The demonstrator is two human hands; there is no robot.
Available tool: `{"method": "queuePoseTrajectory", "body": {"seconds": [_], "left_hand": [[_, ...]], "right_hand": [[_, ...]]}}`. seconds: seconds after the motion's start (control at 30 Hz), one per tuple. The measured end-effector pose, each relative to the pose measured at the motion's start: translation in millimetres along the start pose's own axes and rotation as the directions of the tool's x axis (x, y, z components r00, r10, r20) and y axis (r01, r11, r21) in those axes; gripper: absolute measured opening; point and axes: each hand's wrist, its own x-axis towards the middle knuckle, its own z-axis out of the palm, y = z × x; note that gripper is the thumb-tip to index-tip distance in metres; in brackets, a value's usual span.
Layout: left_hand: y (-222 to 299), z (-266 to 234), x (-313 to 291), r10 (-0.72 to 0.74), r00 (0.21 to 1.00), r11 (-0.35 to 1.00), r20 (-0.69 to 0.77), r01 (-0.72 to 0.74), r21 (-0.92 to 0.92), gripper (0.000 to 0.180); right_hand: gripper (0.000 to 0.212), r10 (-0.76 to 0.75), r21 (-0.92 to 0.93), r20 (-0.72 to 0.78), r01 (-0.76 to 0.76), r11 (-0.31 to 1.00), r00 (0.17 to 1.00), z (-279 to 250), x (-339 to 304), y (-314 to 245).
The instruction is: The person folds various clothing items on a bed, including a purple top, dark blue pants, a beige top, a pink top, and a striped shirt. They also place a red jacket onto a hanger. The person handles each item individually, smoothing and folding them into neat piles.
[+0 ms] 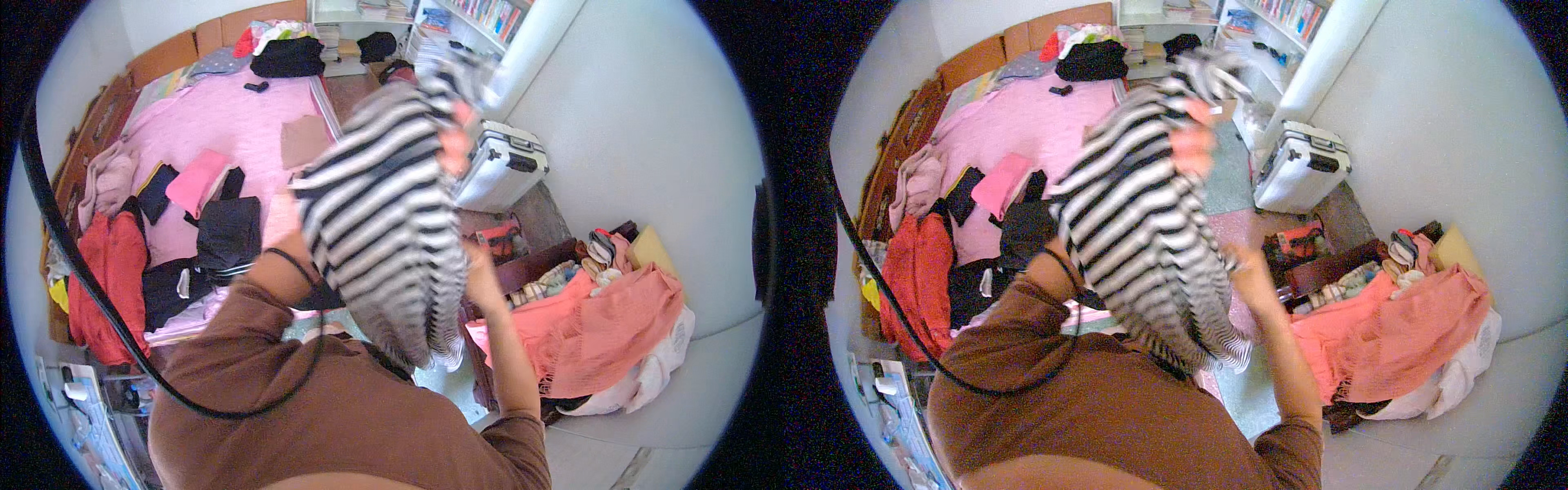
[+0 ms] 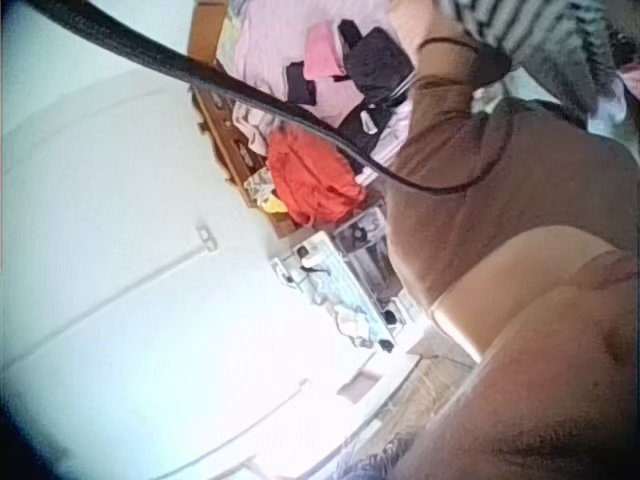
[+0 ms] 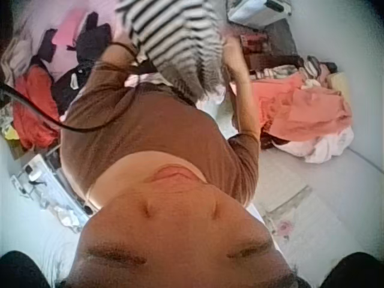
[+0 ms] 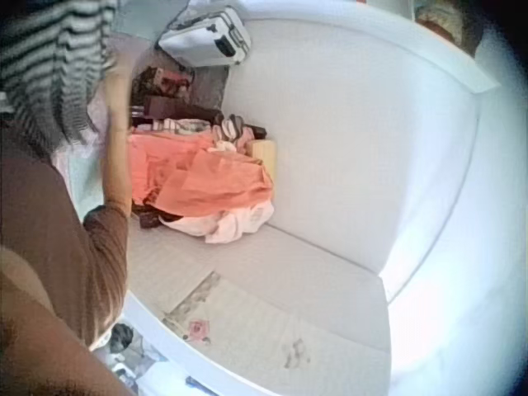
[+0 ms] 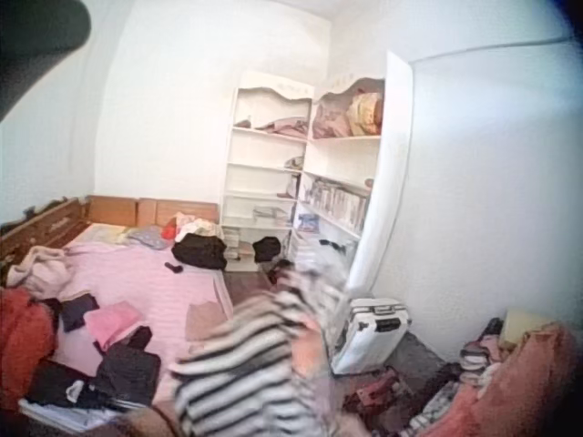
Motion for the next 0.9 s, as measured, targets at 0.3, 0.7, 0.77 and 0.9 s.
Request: {"method": "queuePoseTrajectory", "body": {"seconds": [0.3, 0.7, 0.77, 0.9], "left_hand": [[38, -127, 61, 0.118, 0.946, 0.973, -0.302, -0.050, 0.225, 0.045], [33, -187, 158, 0.420, 0.746, 0.819, -0.516, -0.066, 0.570, 0.021], [49, -218, 152, 0.407, 0.606, 0.838, -0.683, 0.049, 0.543, 0.020], [41, -281, 129, 0.655, 0.601, 0.365, -0.459, 0.279, 0.888, 0.022]], "right_hand": [[0.041, -0.010, 0.297, -0.534, 0.199, 0.934, 0.846, -179, 99, -51], [0.031, 0.076, 0.320, -0.683, 0.204, 0.925, 0.726, -331, 261, -14], [0.026, -0.069, 0.189, -0.594, 0.222, 0.956, 0.802, -339, 281, -9], [0.019, -0.183, 0.082, -0.619, 0.295, 0.952, 0.764, -381, 319, 26]]}}
